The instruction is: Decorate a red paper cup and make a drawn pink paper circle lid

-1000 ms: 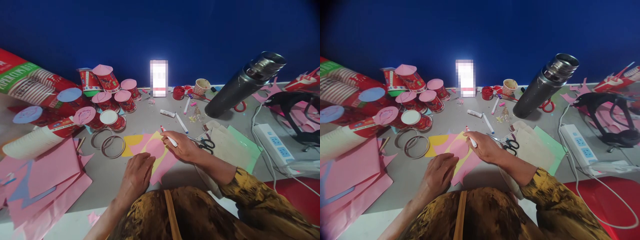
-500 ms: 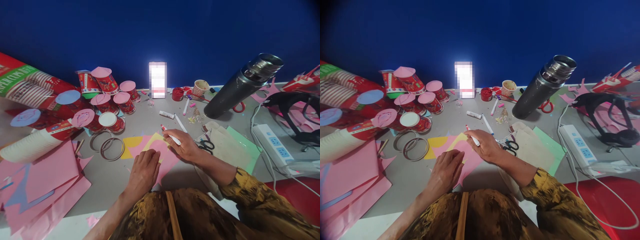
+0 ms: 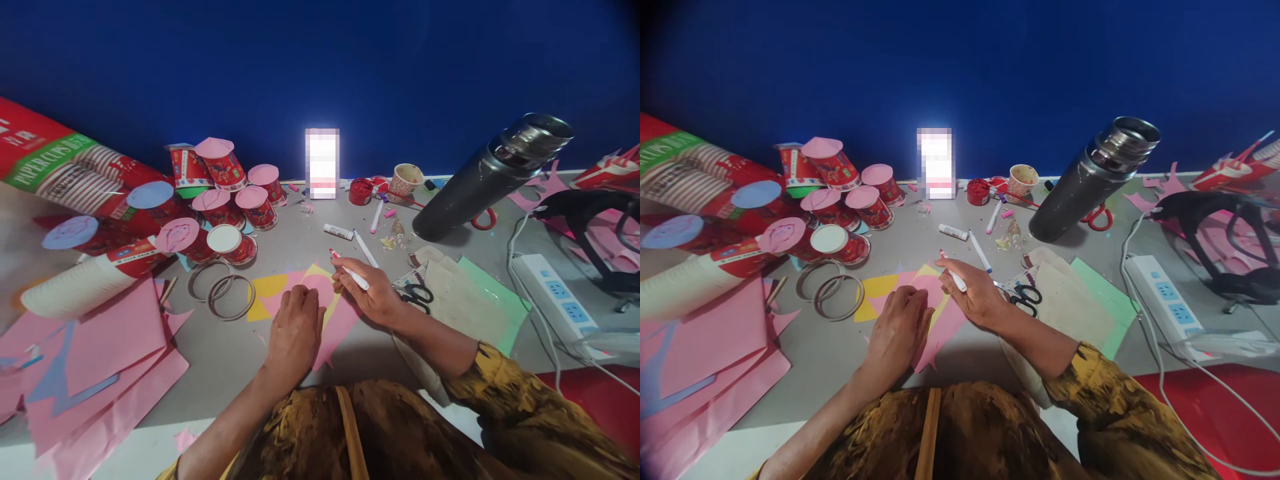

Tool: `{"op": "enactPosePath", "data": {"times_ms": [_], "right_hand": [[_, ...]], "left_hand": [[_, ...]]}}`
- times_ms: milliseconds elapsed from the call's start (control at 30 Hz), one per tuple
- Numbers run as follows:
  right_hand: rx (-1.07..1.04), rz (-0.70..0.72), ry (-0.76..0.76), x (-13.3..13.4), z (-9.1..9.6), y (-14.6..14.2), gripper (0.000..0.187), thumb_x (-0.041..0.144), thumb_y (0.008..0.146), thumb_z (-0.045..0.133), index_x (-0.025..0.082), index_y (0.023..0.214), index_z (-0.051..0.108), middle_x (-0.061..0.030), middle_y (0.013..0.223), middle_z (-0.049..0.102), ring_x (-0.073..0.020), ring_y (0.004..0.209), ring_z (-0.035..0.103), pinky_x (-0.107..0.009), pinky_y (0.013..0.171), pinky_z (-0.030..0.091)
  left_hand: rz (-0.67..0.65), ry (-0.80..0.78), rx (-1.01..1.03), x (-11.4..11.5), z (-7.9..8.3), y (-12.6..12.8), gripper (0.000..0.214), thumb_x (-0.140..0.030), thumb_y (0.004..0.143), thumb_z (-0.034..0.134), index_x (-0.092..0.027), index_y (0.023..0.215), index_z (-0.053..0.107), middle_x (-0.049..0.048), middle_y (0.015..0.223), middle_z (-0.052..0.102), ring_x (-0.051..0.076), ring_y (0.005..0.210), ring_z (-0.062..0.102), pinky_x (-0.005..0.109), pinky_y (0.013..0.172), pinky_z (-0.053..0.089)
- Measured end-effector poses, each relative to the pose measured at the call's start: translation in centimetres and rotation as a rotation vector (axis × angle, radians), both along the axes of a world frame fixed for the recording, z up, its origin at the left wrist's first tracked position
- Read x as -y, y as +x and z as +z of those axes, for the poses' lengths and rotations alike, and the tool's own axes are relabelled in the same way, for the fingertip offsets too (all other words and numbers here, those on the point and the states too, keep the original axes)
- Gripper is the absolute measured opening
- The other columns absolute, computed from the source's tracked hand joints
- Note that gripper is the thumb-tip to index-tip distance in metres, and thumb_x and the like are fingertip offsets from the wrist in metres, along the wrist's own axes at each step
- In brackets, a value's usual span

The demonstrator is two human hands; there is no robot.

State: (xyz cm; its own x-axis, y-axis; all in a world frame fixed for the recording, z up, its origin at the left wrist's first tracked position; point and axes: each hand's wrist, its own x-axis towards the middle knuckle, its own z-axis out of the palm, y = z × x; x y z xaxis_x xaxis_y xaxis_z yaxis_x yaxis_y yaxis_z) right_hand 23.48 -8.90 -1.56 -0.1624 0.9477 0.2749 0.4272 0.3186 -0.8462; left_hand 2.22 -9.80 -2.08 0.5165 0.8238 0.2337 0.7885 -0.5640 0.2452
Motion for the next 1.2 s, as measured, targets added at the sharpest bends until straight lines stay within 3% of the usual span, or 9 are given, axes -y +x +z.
{"op": "enactPosePath", "data": {"times_ms": [200, 333, 500, 600, 800, 1033, 1200], "right_hand": [[0.201, 0.069, -0.037, -0.2, 0.1, -0.1, 0.033, 0.035, 0.109, 0.051, 0.024, 0.138, 0.064, -0.01, 0.115, 0.079, -0.0232, 0.105, 0.077, -0.035, 0.093, 0.059], [0.236, 0.089, -0.036, -0.3, -0.1, -0.1, 0.032, 0.03, 0.107, 0.054, 0.024, 0.137, 0.064, -0.0105, 0.118, 0.08, -0.0239, 0.105, 0.077, -0.036, 0.095, 0.059], [0.222, 0.098, 0.04, -0.5, -0.5, 0.1, 0.032, 0.033, 0.109, 0.054, 0.024, 0.137, 0.065, -0.0105, 0.122, 0.079, -0.0234, 0.109, 0.076, -0.037, 0.096, 0.06], [0.185, 0.059, 0.158, -0.6, 0.3, 0.4, 0.03, 0.034, 0.11, 0.054, 0.024, 0.135, 0.067, -0.0113, 0.122, 0.079, -0.0228, 0.111, 0.075, -0.036, 0.096, 0.06], [0.15, -0.054, 0.294, 1.3, 2.4, -0.9, 0.019, 0.027, 0.106, 0.063, 0.023, 0.122, 0.071, -0.008, 0.102, 0.081, -0.0206, 0.092, 0.076, -0.031, 0.082, 0.06], [0.091, -0.119, 0.314, 3.0, 1.1, -3.3, 0.01, 0.018, 0.102, 0.065, 0.022, 0.11, 0.07, -0.0067, 0.093, 0.081, -0.0193, 0.084, 0.079, -0.027, 0.078, 0.062], [0.134, -0.091, 0.375, 2.6, 0.3, -3.1, 0.008, 0.02, 0.102, 0.064, 0.021, 0.109, 0.069, -0.0065, 0.089, 0.082, -0.0186, 0.078, 0.079, -0.027, 0.073, 0.061]], "left_hand": [[-0.126, -0.118, 0.154, 0.4, 0.5, -1.6, 0.018, -0.012, 0.1, 0.055, -0.02, 0.115, 0.062, 0.0097, 0.113, 0.062, 0.026, 0.099, 0.06, 0.043, 0.085, 0.057], [-0.151, -0.09, 0.191, 0.8, 0.1, -2.4, 0.02, -0.016, 0.101, 0.055, -0.02, 0.119, 0.063, 0.0092, 0.111, 0.064, 0.026, 0.096, 0.06, 0.043, 0.083, 0.056], [-0.129, -0.038, 0.196, 0.9, -0.8, -2.2, 0.019, -0.018, 0.102, 0.055, -0.021, 0.118, 0.066, 0.0079, 0.103, 0.065, 0.025, 0.091, 0.061, 0.04, 0.08, 0.055], [-0.129, -0.011, 0.191, 0.9, -1.3, -2.2, 0.021, -0.018, 0.102, 0.054, -0.02, 0.12, 0.065, 0.0085, 0.103, 0.065, 0.025, 0.092, 0.062, 0.04, 0.08, 0.055], [-0.13, 0.093, 0.136, 0.6, -1.9, -2.2, 0.016, -0.021, 0.105, 0.053, -0.017, 0.112, 0.067, 0.0069, 0.095, 0.066, 0.023, 0.082, 0.062, 0.036, 0.071, 0.049], [-0.11, 0.115, 0.14, 0.7, -2.1, -2.0, 0.018, -0.02, 0.105, 0.052, -0.018, 0.108, 0.07, 0.0071, 0.092, 0.066, 0.024, 0.081, 0.058, 0.037, 0.071, 0.045], [-0.099, 0.141, 0.176, 0.7, -1.9, -2.4, 0.02, -0.016, 0.099, 0.057, -0.019, 0.114, 0.07, 0.0114, 0.108, 0.07, 0.028, 0.1, 0.06, 0.041, 0.084, 0.045]]}}
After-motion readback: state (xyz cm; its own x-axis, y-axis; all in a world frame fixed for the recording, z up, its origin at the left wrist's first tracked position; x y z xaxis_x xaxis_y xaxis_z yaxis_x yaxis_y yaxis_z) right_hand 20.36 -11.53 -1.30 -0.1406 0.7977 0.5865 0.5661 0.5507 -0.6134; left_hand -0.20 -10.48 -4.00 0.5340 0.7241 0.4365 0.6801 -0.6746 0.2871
